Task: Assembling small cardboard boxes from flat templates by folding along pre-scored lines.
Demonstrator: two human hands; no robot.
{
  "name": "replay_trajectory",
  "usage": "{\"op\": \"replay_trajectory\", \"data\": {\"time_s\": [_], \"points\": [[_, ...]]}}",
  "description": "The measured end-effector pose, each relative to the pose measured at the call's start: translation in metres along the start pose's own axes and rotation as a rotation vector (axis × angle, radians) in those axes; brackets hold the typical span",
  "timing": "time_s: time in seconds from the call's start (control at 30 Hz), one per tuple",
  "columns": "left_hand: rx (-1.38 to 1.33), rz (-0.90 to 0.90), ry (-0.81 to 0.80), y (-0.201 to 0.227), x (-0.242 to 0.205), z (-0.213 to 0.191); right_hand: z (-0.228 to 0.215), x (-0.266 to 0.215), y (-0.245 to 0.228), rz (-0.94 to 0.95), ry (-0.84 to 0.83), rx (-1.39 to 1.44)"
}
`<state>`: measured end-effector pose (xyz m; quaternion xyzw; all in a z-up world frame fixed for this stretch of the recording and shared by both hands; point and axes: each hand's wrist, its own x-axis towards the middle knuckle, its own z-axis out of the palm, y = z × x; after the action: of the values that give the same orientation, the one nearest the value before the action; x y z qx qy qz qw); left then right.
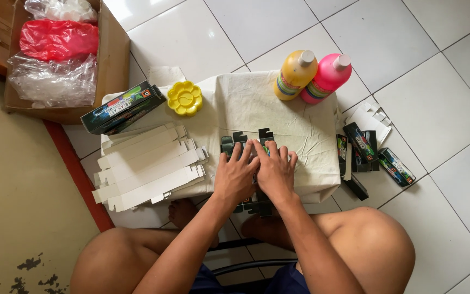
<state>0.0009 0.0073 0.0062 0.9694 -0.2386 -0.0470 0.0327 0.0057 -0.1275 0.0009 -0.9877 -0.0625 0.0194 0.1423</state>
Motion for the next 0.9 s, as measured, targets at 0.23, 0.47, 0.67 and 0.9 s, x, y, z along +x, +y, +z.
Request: {"op": "replay_trajectory", "data": {"time_s": [0.23,0.47,0.67,0.9], "points": [[-0.040,0.001,0.048,0.000,-0.006,0.009,0.001,0.001,0.001,-0.018,0.047,-0.047],[-0.047,-0.052,-0.070,0.008,0.005,-0.008,-0.012,0.009,0.002,0.014,-0.149,0.014],[-0.065,-0.056,-0.147,0.010,0.009,-0.014,-0.013,0.011,0.003,0.037,-0.191,0.031],[-0.074,-0.066,-0.190,0.010,0.010,-0.018,-0.014,0.010,0.002,0.015,-0.174,0.035]]}}
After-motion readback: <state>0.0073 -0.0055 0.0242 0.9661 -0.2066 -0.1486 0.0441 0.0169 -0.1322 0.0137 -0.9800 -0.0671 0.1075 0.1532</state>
